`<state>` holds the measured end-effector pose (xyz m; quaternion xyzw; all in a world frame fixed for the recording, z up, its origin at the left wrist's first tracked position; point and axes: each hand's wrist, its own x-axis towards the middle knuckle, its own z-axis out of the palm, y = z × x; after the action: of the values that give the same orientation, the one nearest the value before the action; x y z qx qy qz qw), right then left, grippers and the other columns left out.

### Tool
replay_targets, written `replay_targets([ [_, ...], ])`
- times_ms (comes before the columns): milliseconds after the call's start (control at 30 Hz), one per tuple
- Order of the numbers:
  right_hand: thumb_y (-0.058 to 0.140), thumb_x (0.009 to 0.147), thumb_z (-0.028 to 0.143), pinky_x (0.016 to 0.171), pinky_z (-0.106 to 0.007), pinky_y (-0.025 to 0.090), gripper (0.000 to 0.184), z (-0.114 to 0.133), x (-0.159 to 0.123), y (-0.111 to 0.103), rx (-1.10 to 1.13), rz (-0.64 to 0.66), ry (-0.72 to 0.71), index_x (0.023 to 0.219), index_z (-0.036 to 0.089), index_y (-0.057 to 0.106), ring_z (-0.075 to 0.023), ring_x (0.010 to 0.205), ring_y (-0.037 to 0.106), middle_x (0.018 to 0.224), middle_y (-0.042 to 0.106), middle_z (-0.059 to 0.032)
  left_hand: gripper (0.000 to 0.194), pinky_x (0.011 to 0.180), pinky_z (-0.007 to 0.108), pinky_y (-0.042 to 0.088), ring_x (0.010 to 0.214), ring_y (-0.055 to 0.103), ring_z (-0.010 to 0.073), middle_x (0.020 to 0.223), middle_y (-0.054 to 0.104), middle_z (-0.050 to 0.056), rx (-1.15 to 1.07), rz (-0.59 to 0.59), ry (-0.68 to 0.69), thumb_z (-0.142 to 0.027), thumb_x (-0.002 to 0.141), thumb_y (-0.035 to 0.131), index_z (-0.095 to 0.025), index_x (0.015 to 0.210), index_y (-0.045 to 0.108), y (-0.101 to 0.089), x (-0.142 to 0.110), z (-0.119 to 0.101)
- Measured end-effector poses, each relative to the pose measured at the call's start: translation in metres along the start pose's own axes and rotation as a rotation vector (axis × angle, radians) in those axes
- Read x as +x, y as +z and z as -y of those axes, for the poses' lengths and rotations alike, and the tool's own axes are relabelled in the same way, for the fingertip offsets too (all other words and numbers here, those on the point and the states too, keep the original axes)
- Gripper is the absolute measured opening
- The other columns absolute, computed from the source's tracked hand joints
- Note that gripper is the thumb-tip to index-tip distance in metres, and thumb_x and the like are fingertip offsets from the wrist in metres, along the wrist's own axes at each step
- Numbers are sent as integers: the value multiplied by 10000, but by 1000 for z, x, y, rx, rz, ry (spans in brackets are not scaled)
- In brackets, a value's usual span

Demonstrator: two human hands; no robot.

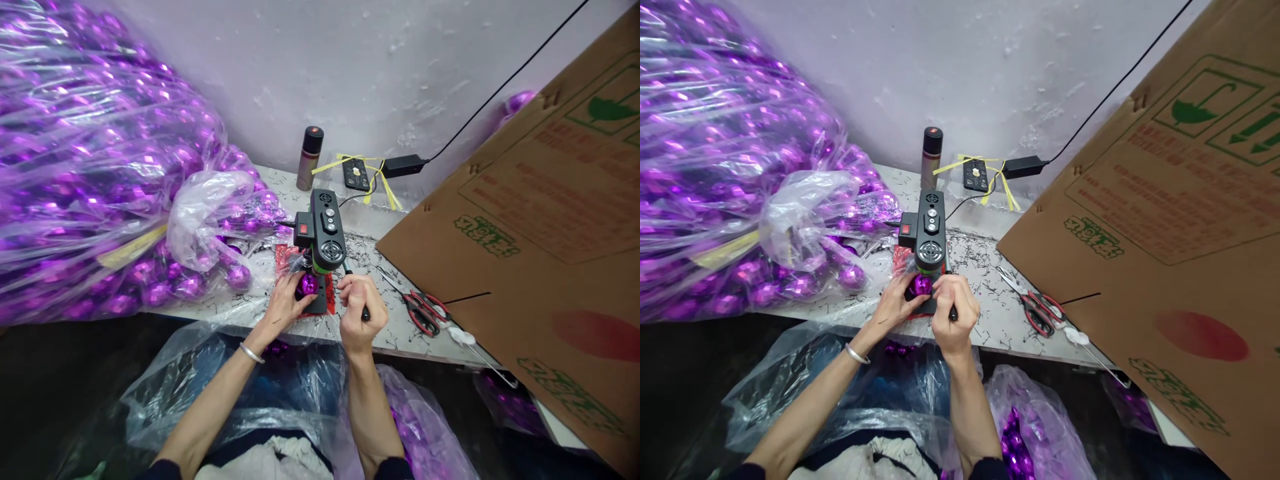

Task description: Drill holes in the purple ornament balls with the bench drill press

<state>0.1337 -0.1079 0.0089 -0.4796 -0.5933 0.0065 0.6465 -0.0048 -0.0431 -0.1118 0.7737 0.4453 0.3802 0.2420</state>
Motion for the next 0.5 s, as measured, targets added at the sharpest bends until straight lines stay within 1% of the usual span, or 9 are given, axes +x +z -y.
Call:
replay_targets([
  [67,456,999,125,600,-278,427,288,0,0,-1,6,4,-3,747,205,571,-132,703,616,763,650,-13,562,997,486,568,1169,690,320,1255,724,137,-10,-6,-4,-484,867,765,-194,1324,613,5,4,3],
  [133,462,994,126,602,-282,431,284,-1,1,-2,1,14,-14,745,206,570,-135,701,617,762,650,-14,590,1024,489,552,1190,685,318,1270,723,138,-30,-26,-2,-480,854,779,-192,1339,609,12,6,7],
  [300,471,989,142,633,-302,453,289,-7,-1,-5,-6,45,-78,722,215,553,-149,703,622,715,619,-4,628,1094,507,502,1248,663,325,1304,717,150,-51,-54,7,-481,856,776,-184,1377,591,24,2,15],
  [400,448,994,133,624,-298,441,299,-16,-11,-2,-7,40,-81,719,216,530,-139,674,596,701,597,1,622,1092,503,501,1235,671,323,1302,719,153,-52,-65,12,-493,866,764,-180,1375,592,25,0,17],
  [500,412,1017,164,612,-297,433,314,-29,-28,5,-7,1,-102,722,218,508,-132,649,565,702,582,-1,605,1098,506,496,1213,682,317,1291,723,154,-49,-73,20,-496,885,741,-176,1376,590,26,-1,17],
])
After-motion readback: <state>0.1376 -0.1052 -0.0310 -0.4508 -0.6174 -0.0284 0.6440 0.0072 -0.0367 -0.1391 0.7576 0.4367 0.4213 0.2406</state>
